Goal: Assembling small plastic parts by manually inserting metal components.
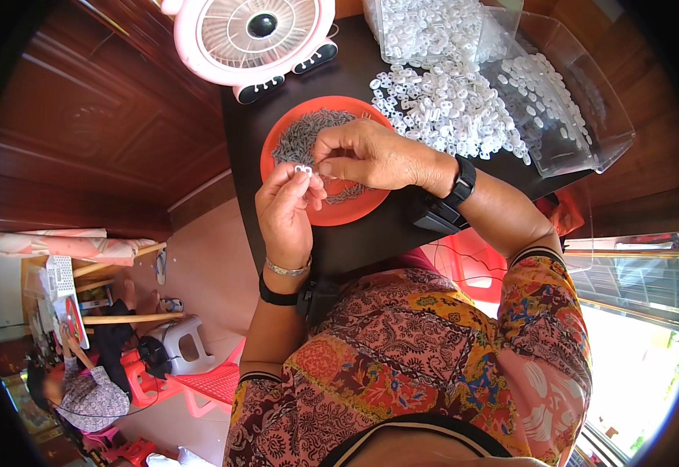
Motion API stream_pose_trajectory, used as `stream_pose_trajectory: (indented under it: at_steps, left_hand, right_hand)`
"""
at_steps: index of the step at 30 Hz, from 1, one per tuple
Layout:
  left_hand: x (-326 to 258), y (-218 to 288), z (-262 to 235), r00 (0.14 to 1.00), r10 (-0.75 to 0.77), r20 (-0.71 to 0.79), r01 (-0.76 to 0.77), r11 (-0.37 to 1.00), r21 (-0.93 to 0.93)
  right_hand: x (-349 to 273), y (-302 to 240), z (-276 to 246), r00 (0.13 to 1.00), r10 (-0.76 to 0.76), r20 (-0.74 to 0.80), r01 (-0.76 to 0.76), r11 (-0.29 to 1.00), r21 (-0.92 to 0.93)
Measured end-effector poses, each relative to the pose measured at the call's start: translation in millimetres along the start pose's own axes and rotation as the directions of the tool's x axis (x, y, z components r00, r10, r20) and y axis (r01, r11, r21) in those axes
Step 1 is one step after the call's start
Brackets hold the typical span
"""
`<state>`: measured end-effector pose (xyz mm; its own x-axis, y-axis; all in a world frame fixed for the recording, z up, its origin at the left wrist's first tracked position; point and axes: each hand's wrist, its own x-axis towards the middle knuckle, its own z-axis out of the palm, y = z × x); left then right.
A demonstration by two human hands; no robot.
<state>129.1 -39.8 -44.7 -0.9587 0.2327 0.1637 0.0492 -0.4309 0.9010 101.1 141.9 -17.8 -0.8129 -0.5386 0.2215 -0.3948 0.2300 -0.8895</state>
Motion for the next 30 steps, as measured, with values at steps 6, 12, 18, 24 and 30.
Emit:
stream_pose_trajectory:
  at_steps: [6,12,18,24,30]
  left_hand:
    - [0,1,4,0.999,0.026,0.019,-0.028,0.992,0.125]
    - [-1,-2,7,0.972,0.187,0.139,-0.228,0.885,0.405]
    - [-1,3,5,0.999,-0.049,0.023,0.045,0.988,0.148]
    - [2,4,-1,0.995,-0.097,0.025,0.097,0.995,-0.006]
    - [1,5,0,0.995,-0.098,-0.013,0.098,0.995,0.035]
  right_hand:
    - [-2,-2,-3,0.999,0.02,-0.028,-0.022,0.994,-0.105]
    - [-2,-1,-1,0.994,-0.103,-0.042,0.089,0.963,-0.255]
    - [-1,4,0,0.992,-0.123,0.025,0.126,0.973,-0.195]
    - [-1,0,2,0.989,-0.145,0.006,0.144,0.979,-0.146]
    - [-2,-5,0,0.995,-0.097,0.016,0.098,0.989,-0.11]
